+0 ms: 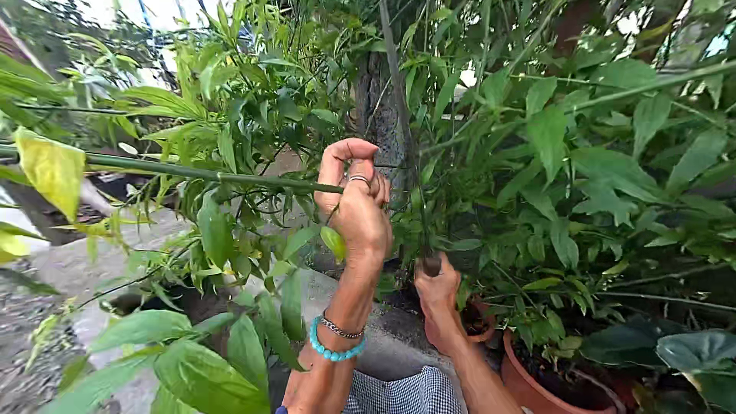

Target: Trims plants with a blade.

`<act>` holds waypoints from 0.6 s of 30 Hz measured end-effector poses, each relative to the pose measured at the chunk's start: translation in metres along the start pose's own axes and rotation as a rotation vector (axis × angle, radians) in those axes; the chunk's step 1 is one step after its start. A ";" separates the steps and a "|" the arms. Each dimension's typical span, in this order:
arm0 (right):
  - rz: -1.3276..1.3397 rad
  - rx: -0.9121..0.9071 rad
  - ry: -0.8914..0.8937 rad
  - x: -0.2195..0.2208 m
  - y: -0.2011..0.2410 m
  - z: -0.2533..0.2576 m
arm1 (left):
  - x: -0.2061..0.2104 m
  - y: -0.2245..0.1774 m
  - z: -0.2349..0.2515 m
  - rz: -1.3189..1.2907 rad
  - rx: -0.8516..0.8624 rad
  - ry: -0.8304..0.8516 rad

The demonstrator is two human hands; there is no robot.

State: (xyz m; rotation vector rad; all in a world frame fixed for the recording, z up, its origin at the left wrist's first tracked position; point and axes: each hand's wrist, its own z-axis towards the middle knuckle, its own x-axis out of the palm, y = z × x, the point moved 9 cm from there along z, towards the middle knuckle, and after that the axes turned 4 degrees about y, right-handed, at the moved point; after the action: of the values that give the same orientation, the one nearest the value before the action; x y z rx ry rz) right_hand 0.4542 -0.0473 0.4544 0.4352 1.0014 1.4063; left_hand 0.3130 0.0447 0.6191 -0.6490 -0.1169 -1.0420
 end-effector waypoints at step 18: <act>-0.118 0.112 0.038 -0.031 -0.106 -0.151 | -0.012 0.026 -0.023 0.064 -0.260 0.031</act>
State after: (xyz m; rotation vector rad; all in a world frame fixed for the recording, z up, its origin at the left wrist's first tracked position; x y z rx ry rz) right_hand 0.4041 -0.1398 0.2994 0.4255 1.1231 1.2608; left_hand 0.3242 0.0498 0.5843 -0.8656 0.0672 -1.0137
